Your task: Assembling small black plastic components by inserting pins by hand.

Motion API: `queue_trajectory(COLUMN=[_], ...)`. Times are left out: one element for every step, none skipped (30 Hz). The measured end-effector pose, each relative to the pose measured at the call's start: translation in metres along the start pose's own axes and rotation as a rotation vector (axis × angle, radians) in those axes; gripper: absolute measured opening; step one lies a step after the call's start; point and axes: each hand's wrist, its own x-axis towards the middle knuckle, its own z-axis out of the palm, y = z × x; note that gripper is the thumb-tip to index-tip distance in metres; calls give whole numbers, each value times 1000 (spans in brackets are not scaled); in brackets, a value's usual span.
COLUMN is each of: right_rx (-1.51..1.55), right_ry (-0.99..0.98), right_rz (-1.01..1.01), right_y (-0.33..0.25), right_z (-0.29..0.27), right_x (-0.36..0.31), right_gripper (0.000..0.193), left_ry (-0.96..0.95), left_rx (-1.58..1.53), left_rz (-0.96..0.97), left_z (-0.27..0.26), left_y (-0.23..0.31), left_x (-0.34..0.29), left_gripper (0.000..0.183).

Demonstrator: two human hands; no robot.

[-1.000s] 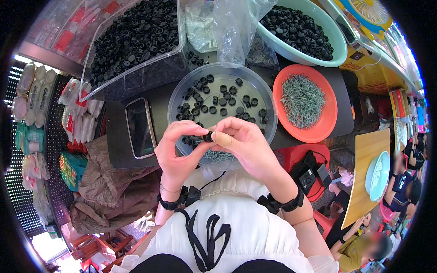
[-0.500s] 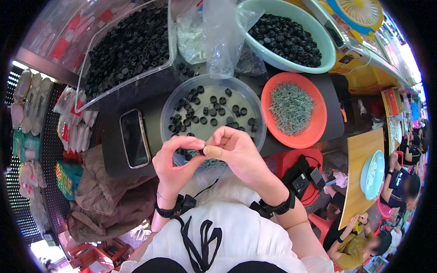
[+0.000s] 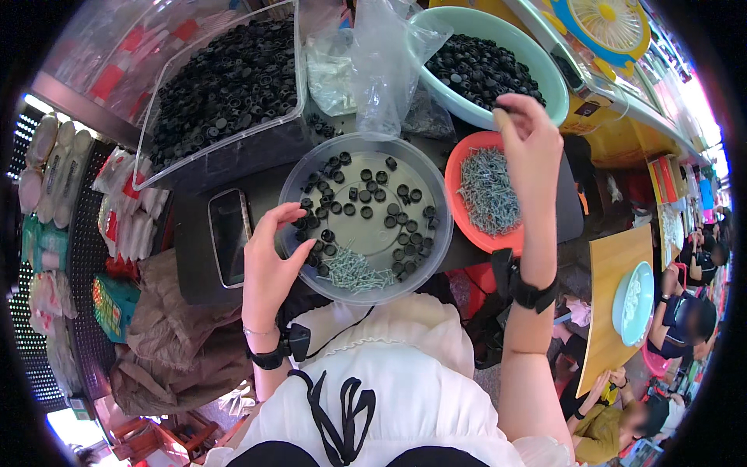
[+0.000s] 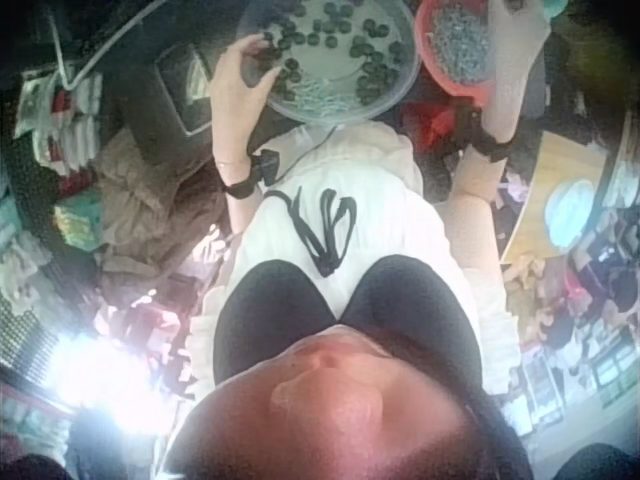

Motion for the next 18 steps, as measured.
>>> queue_trajectory(right_rx=[2,-38,-79,-137,-133,-154,-175,-106,-116,-138,-163,-209,-254,-295,-295,-329,-361,-361], right_ry=[-1,16,34,33,30,-31,-91,-189,-374,-512,-648,-663,-678,-716,-716,-721,-727,-728], right_rz=[-2,-70,-137,-206,-207,-276,-344,-366,-317,-315,-312,-397,-482,-495,-493,-515,-540,-540], right_y=[4,5,4,2,-6,-16,-23,-26,-27,-32,-36,-32,-26,-26,-23,-20,-18,-18], right_z=[0,1,2,3,6,10,16,24,30,36,43,49,56,62,67,71,76,79], right_x=[8,15,17,16,12,5,-2,-10,-17,-25,-31,-36,-42,-47,-48,-48,-49,-51], right_gripper=[23,24,26,28,28,28,29,26,23,21,19,18,17,14,14,13,12,12], left_ry=[3,-8,-20,-27,-24,-19,-14,-14,-10,-6,-6,61,129,127,162,196,197,168], left_rx=[1,28,54,77,79,101,122,121,129,138,138,191,245,244,302,360,361,364], left_rz=[0,16,32,36,33,41,49,49,38,26,24,89,155,155,128,100,99,67], left_z=[1,2,3,4,5,5,5,5,5,5,5,7,8,7,6,5,4,3], left_y=[0,2,3,2,1,-1,-2,-2,-2,-2,-3,-3,-3,-2,1,2,1,-2], left_x=[0,0,-1,-1,0,-1,-1,-1,-1,-1,0,2,4,4,4,3,3,2], left_gripper=[53,51,50,50,50,50,50,50,49,48,48,48,48,48,49,50,50,51])
